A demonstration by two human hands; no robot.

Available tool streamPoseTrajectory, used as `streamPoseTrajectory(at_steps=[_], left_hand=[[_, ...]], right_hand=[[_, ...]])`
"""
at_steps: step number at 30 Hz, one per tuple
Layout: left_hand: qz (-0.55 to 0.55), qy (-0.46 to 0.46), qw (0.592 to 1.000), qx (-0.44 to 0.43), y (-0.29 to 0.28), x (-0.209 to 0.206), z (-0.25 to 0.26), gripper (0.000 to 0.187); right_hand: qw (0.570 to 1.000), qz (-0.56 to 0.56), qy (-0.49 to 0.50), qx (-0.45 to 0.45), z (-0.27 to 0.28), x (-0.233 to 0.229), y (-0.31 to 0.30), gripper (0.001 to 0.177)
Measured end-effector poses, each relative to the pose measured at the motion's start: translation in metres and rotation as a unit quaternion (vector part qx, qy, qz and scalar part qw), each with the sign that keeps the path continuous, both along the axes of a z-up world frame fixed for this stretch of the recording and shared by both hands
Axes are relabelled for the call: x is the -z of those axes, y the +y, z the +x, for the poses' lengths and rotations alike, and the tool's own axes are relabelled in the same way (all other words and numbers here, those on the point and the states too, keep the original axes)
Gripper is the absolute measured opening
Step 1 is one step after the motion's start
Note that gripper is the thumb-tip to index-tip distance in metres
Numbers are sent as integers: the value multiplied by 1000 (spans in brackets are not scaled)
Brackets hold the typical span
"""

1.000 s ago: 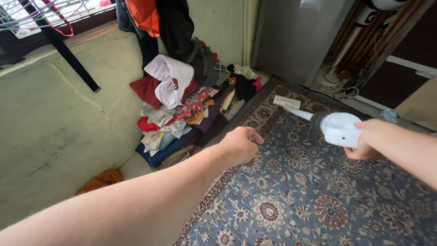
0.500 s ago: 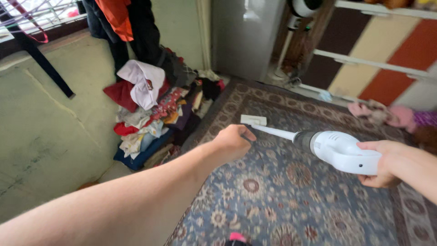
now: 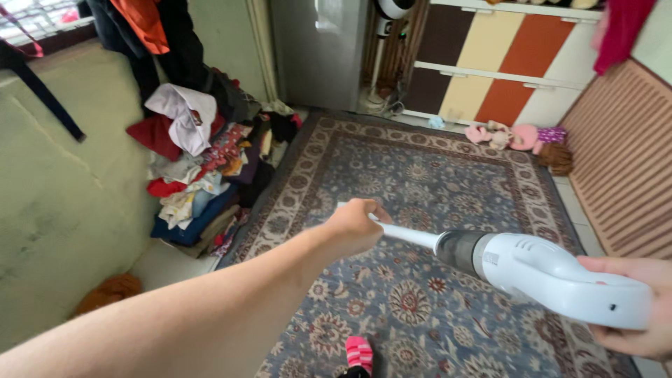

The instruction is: The person uses a handheld vacuum cleaner to clean a patterned rug in a cluttered room. They move the vacuum head back and forth across the rug's surface, navigating around scattered clothes and other items.

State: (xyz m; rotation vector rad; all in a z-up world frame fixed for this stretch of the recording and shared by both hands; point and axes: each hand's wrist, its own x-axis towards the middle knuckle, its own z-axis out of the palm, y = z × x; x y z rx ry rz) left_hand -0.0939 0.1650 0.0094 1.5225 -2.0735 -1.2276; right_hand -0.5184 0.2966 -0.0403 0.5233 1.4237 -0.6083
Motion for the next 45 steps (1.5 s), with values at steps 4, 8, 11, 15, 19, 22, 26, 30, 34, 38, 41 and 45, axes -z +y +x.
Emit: streamPoseTrajectory(at_steps=[4, 8, 11, 15, 19, 22, 26, 30, 34, 38, 41, 45], left_hand=[[15, -1, 1000, 14, 15, -6, -4, 26], [23, 10, 1000, 1, 17, 1, -5, 32], [23, 17, 1000, -4, 14, 3, -5, 27], [64, -10, 996, -54, -4, 1, 3, 26], [33, -12, 998, -53, -36, 7, 1, 32], [23, 1, 998, -63, -62, 10, -6, 33], [48, -1, 994, -99, -88, 11, -15, 36], [25, -18, 992, -118, -102, 10, -31, 33], [48, -5, 989, -137, -106, 5, -37, 34], [35, -21, 989, -139, -98, -1, -39, 33], [56, -14, 989, -134, -86, -7, -36, 37], [56, -20, 990, -128, -63, -10, -36, 40]], right_hand=[[997, -75, 35, -8, -2, -23, 49, 29], [998, -16, 57, -2, 45, -41, 44, 31], [994, 20, 88, 57, 110, -59, 22, 25], [978, 3, 186, 94, 184, -90, -21, 31], [991, -24, 129, 23, 190, -91, -77, 33], [992, -19, 128, 1, 168, -77, -123, 32], [993, 7, 119, 19, 132, -55, -187, 30], [990, -8, 143, 15, 106, -35, -247, 26], [984, 7, 167, 53, 97, -24, -283, 29], [981, -23, 191, 36, 88, -14, -286, 34], [983, -70, 165, -50, 82, -3, -261, 33], [977, -81, 151, -129, 89, 12, -190, 36]])
